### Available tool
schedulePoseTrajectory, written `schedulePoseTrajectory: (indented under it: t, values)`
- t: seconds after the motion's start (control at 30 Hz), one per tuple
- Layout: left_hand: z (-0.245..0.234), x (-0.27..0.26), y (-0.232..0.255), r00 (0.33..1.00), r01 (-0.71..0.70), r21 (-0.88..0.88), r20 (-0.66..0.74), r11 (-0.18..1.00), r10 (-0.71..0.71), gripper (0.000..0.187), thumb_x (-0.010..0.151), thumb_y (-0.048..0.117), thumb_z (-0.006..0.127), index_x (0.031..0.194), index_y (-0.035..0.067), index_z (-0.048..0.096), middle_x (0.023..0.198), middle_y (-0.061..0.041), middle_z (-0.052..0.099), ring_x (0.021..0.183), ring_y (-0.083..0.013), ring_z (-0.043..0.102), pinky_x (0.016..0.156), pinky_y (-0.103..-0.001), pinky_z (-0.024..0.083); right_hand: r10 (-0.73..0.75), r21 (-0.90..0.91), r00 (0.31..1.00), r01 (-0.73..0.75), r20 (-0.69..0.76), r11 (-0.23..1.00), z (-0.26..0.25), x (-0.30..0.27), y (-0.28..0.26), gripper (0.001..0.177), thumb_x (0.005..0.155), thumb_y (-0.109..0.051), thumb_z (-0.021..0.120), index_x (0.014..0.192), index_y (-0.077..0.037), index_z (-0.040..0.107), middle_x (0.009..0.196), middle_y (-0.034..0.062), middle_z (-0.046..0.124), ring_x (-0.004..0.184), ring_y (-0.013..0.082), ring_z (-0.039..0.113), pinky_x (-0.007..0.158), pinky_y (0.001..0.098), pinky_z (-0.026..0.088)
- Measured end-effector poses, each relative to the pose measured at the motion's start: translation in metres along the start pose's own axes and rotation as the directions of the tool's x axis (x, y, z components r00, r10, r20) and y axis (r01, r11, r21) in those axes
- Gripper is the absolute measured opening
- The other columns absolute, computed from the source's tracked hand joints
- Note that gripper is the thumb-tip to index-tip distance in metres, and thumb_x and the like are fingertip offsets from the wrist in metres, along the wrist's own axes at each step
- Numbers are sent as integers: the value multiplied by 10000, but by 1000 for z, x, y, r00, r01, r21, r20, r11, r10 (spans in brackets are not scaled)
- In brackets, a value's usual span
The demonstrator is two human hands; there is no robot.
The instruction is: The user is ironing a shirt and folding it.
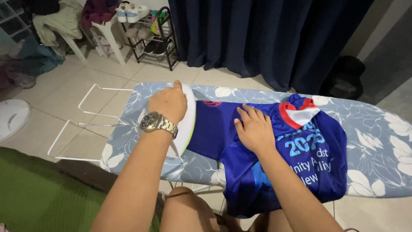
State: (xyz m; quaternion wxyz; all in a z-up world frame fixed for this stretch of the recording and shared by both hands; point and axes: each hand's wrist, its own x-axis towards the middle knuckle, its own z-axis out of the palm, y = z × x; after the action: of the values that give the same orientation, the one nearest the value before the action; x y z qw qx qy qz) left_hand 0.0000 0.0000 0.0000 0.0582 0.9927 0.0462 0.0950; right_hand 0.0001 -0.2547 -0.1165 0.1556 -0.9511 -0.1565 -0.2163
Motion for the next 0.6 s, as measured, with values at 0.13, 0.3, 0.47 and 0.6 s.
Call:
schedulePoseTrajectory:
  t: [0.13,0.3,0.47,0.6]
  values:
    - [-12,-21,-3,1000,-13,13,17,1000,13,439,988,323,542,1334,55,575,980,-207,738,933,-398,722,783,-521,571,12,21,1000,-12,13,1000,1,1,2,455,957,-357,548,1336,-122,635,1441,75,571,1323,290,504,1089,483,363]
    - [-34,-67,-10,997,-20,26,72,999,18,477,984,342,534,1391,93,551,900,-201,743,870,-399,727,756,-522,574,-5,27,1000,5,-6,1000,1,0,0,486,976,-388,540,1362,-105,621,1454,94,563,1338,302,495,1096,481,358]
    - [-25,-60,-12,999,-42,23,29,999,42,484,980,326,537,1394,77,556,886,-196,747,855,-390,734,744,-517,578,-3,19,1000,3,11,1000,0,-1,-3,505,972,-413,543,1371,-114,617,1465,96,553,1344,301,487,1101,482,352]
    - [-11,-34,-9,999,-38,11,-20,999,38,450,976,306,532,1347,57,582,920,-205,743,879,-392,730,760,-517,575,-7,23,1000,7,5,1000,0,-1,-3,524,969,-427,548,1384,-112,610,1472,104,543,1348,304,479,1091,486,351]
